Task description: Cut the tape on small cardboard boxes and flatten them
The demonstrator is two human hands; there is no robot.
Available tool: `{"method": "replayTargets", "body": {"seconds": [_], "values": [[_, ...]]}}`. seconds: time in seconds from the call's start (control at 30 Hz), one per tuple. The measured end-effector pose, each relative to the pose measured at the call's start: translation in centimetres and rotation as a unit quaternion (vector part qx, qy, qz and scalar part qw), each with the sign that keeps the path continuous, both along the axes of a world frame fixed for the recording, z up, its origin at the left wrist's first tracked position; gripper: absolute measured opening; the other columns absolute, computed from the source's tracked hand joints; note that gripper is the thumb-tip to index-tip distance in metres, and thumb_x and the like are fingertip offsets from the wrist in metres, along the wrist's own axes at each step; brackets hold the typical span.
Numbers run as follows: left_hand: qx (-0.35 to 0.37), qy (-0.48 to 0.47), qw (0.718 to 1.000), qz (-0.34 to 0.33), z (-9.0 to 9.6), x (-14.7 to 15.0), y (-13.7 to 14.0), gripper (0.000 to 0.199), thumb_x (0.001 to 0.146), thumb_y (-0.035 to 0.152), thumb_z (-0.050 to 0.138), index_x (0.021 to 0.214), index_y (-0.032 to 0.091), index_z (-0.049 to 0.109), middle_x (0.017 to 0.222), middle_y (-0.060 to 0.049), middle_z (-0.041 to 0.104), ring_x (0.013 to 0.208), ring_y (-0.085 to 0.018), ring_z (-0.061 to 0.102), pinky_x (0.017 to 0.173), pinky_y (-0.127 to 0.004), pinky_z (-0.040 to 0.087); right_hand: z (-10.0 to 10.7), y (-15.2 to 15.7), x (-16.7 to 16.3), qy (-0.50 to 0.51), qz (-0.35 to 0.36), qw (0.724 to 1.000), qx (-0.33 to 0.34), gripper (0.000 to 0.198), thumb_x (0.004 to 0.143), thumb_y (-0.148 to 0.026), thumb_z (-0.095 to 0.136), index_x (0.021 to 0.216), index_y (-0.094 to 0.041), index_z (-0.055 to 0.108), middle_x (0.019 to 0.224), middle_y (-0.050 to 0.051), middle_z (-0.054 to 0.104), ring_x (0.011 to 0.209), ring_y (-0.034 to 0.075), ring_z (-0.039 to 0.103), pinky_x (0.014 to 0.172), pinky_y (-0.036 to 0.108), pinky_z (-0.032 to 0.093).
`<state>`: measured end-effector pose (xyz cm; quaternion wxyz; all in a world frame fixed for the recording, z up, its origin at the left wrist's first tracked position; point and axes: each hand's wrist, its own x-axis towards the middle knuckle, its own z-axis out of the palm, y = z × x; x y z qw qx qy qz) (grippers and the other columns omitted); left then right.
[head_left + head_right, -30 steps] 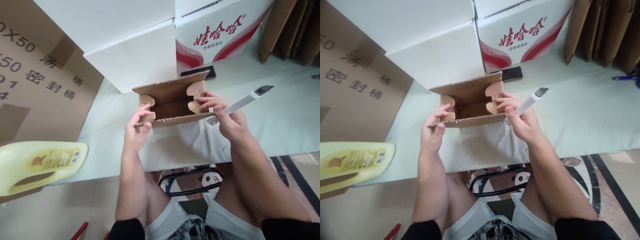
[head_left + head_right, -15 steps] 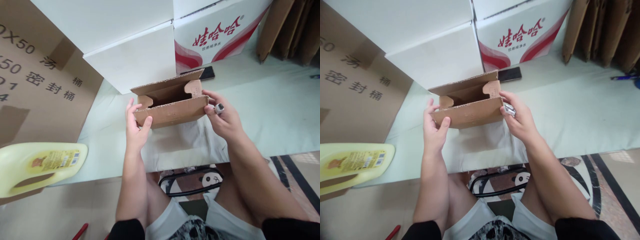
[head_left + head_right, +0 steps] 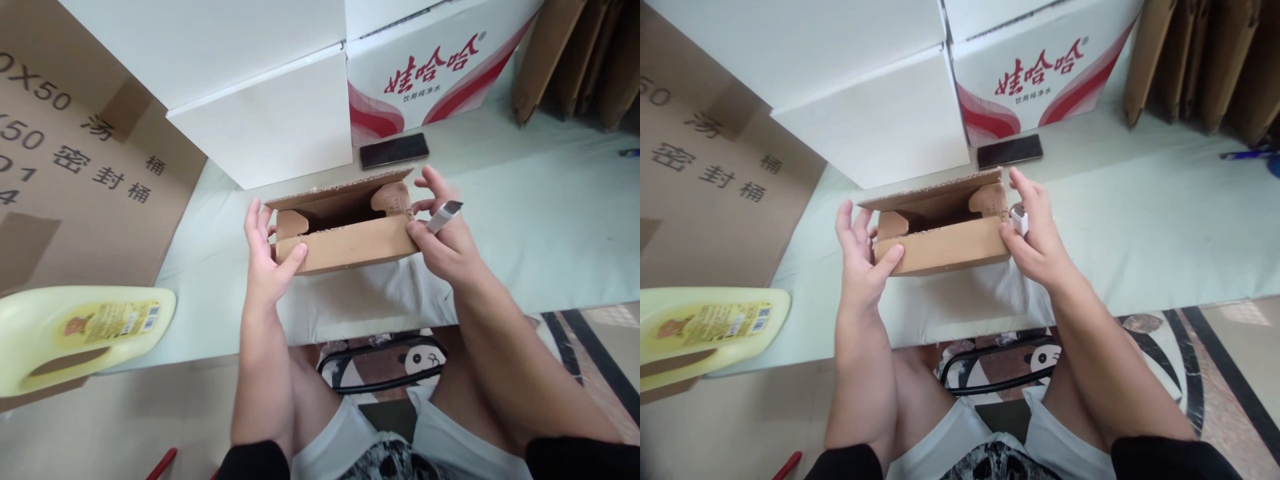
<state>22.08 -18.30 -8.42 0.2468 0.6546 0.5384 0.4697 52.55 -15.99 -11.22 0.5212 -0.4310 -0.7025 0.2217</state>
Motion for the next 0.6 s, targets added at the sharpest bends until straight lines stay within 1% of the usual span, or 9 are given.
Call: {"method": "replayTargets", "body": {"seconds": [0.03,0.1,0.17,0.23,0.27,0.33,0.47,0.53,0.6], "values": [[0.000,0.005,1.000,-0.001,0.1,0.0,0.0,0.096,0.080,0.062,0.079,0.157,0.041,0.026,0.159,-0.015,0.043,0.133,-0.034,0.057,0.107,-0.056,0.052,0.1,0.0,0.0,-0.005,-0.002,1.000,-0.001,0.070,0.093,-0.039,0.056,0.160,-0.039,0.034,0.160,0.007,0.043,0.139,0.033,0.050,0.104,0.053,0.054],[0.005,0.026,1.000,-0.004,0.2,0.1,0.1,0.080,0.082,0.059,0.077,0.150,0.036,0.043,0.151,-0.014,0.051,0.133,-0.033,0.057,0.106,-0.052,0.053,0.4,-0.1,-0.2,-0.013,-0.009,1.000,-0.013,0.067,0.091,-0.035,0.057,0.156,-0.038,0.041,0.163,0.006,0.040,0.141,0.033,0.050,0.105,0.054,0.054],[0.007,0.057,0.998,-0.002,0.5,0.2,0.2,0.058,0.085,0.058,0.074,0.134,0.030,0.062,0.146,-0.013,0.055,0.137,-0.033,0.055,0.111,-0.050,0.051,0.7,-0.2,-0.3,-0.018,-0.016,0.999,-0.030,0.053,0.091,-0.033,0.057,0.144,-0.035,0.056,0.161,0.006,0.044,0.137,0.032,0.054,0.108,0.053,0.053],[0.004,0.083,0.997,0.003,0.7,0.1,0.2,0.046,0.088,0.058,0.071,0.122,0.027,0.071,0.145,-0.012,0.056,0.140,-0.034,0.053,0.115,-0.051,0.048,0.9,-0.4,-0.4,-0.020,-0.026,0.999,-0.039,0.038,0.092,-0.031,0.056,0.127,-0.032,0.068,0.156,0.007,0.050,0.135,0.032,0.057,0.110,0.053,0.052],[0.001,0.094,0.996,0.000,0.7,0.1,0.2,0.047,0.089,0.059,0.069,0.122,0.026,0.072,0.147,-0.012,0.055,0.141,-0.034,0.052,0.117,-0.052,0.046,0.9,-0.4,-0.4,-0.019,-0.031,0.999,-0.039,0.033,0.092,-0.030,0.056,0.121,-0.030,0.070,0.153,0.008,0.053,0.135,0.033,0.057,0.111,0.054,0.051],[-0.009,0.120,0.992,-0.029,0.9,-0.2,0.0,0.060,0.085,0.065,0.071,0.132,0.027,0.070,0.156,-0.013,0.048,0.147,-0.037,0.046,0.120,-0.056,0.042,0.9,-0.4,-0.5,-0.016,-0.039,0.998,-0.036,0.030,0.091,-0.029,0.056,0.117,-0.028,0.072,0.149,0.009,0.057,0.137,0.034,0.056,0.112,0.055,0.050],[-0.074,0.206,0.971,-0.093,1.7,-0.7,-0.5,0.106,0.065,0.076,0.082,0.155,0.032,0.050,0.173,-0.013,0.022,0.158,-0.045,0.025,0.122,-0.061,0.037,0.7,-0.3,-0.5,-0.008,-0.032,0.999,-0.041,0.030,0.095,-0.034,0.055,0.118,-0.027,0.073,0.146,0.011,0.059,0.140,0.035,0.053,0.116,0.057,0.046],[-0.105,0.235,0.962,-0.089,2.1,-0.8,-0.6,0.107,0.067,0.076,0.081,0.158,0.034,0.044,0.175,-0.010,0.018,0.159,-0.044,0.023,0.123,-0.060,0.036,0.6,-0.3,-0.5,-0.003,-0.024,0.998,-0.052,0.034,0.097,-0.041,0.053,0.123,-0.028,0.071,0.148,0.011,0.058,0.139,0.035,0.053,0.116,0.057,0.047],[-0.113,0.240,0.961,-0.081,2.2,-1.1,-0.6,0.102,0.071,0.076,0.078,0.158,0.036,0.044,0.175,-0.009,0.019,0.159,-0.043,0.024,0.124,-0.059,0.035,0.5,-0.3,-0.5,0.023,-0.023,0.997,-0.074,0.043,0.100,-0.048,0.051,0.136,-0.031,0.065,0.150,0.011,0.057,0.131,0.034,0.060,0.109,0.056,0.052]]}}
